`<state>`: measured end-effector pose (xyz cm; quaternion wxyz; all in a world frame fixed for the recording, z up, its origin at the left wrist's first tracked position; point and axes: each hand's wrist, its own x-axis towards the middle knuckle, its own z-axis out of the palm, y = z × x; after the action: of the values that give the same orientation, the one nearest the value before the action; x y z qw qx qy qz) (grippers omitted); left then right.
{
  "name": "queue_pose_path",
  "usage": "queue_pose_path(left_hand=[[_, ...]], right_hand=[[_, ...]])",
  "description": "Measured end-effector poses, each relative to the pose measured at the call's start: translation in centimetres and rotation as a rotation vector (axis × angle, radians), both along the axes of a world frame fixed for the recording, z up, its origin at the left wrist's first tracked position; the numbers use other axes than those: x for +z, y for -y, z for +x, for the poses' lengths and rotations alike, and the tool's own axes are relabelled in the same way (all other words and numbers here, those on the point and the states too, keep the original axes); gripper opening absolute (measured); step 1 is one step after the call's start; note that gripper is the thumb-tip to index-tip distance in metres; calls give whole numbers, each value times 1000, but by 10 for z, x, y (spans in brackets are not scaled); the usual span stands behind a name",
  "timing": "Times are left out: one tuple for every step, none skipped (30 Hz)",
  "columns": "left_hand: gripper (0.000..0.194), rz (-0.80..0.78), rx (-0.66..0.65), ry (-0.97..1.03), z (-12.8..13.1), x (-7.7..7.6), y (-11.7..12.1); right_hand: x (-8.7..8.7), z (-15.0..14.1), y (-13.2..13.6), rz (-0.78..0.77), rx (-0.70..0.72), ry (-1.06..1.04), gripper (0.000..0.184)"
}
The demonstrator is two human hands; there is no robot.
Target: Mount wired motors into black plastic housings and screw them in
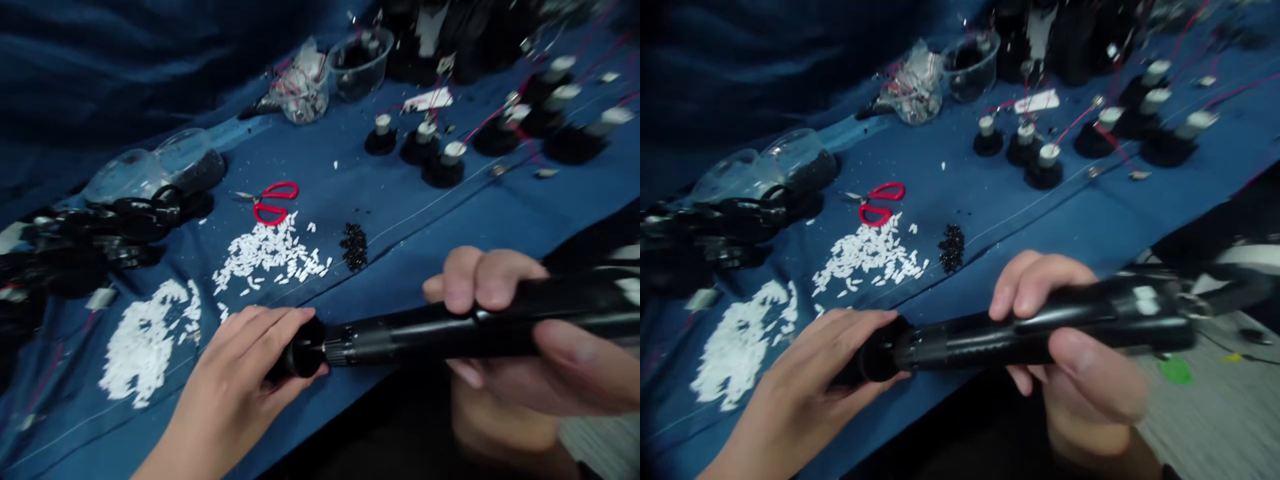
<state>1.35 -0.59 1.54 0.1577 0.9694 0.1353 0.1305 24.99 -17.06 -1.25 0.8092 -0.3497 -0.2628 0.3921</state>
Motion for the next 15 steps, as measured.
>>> queue_pose_path(left_hand=[[45, 19, -1, 0, -1, -1, -2], [46, 37, 4, -1, -2, -2, -3], [47, 58, 14, 1, -4, -3, -5], [49, 76, 29, 4, -5, -4, -6], [51, 89, 48, 11, -7, -5, -7], [52, 96, 70, 20, -8, -6, -8], [52, 95, 89, 29, -9, -7, -8], [52, 91, 106, 38, -10, -8, -8], [52, 85, 117, 46, -10, -8, -7], [52, 77, 124, 47, -10, -9, -6], [52, 69, 128, 48, -10, -9, -5], [52, 62, 128, 46, -10, -10, -4], [53, 54, 131, 42, -9, -11, -2], [53, 47, 134, 36, -8, -12, -1], [54, 38, 138, 27, -7, -13, -1]], right_hand=[[1, 0, -4, 47, 18, 10, 23], [1, 1, -8, 87, 23, 7, 22], [1, 3, -11, 119, 21, -6, 23], [0, 6, -12, 148, 16, -18, 26], [-2, 9, -13, 168, -6, -34, 28], [-3, 13, -13, 181, -40, -55, 30], [-5, 16, -13, 182, -90, -81, 32], [-6, 19, -12, 172, -170, -104, 34], [-6, 20, -12, 157, -286, -114, 33], [-7, 21, -12, 138, -419, -107, 31], [-6, 20, -13, 115, -552, -77, 28], [-6, 20, -14, 88, -678, -32, 25], [-5, 19, -16, 54, -783, 15, 22], [-4, 18, -18, 18, -856, 58, 21], [-3, 18, -20, -17, -894, 89, 20]])
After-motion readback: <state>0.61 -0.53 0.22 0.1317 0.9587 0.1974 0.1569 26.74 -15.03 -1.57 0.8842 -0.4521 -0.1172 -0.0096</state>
